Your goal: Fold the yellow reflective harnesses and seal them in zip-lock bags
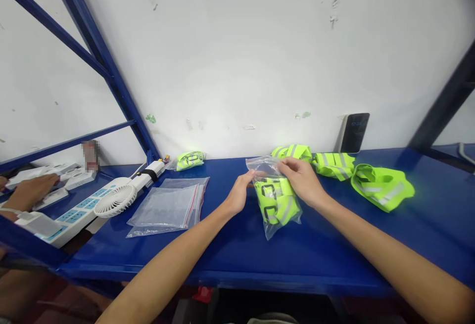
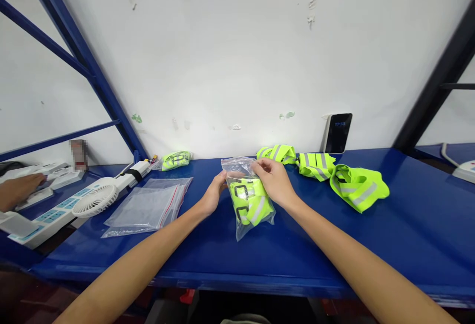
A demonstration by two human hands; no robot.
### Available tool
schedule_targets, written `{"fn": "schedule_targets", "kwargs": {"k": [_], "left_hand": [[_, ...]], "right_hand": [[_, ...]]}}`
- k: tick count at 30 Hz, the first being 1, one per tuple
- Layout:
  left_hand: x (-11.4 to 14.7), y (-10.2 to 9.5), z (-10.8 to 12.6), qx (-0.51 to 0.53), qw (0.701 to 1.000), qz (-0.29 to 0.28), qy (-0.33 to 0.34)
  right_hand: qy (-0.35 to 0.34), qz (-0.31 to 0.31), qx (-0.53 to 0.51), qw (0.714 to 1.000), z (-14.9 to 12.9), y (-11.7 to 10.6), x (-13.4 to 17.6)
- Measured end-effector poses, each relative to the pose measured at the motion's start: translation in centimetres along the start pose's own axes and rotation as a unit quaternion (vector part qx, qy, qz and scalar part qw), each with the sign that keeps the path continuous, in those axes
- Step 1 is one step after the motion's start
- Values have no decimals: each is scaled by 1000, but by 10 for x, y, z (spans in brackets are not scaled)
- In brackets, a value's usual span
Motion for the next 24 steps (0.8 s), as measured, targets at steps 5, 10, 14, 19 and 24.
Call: {"fn": "schedule_targets", "kwargs": {"k": [5, 10, 14, 19, 24], "left_hand": [[-4, -7, -9, 27, 996, 83, -29], [-9, -20, -24, 85, 981, 163, -70], [-13, -22, -27, 126, 975, 156, -94], [-18, -21, -26, 127, 979, 84, -134], [-19, -35, -28, 83, 982, 112, -125]], "right_hand": [[-29, -11, 54, 998, 7, 0, -4], [2, -81, -29, 996, 21, 3, -11], [59, -80, -131, 986, 26, 3, -15], [142, -15, -312, 939, 28, -13, -23], [123, 34, -214, 968, 30, -38, -29]]}}
Point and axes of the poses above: each hand's wrist, its own x-axis away from the middle knuckle, its own y-axis out of the palm, z = x × y, the point moved 6 cm from there along -x, towards the middle knuckle, and after that the axes turned 4 degrees about z, right-handed, at the moved point
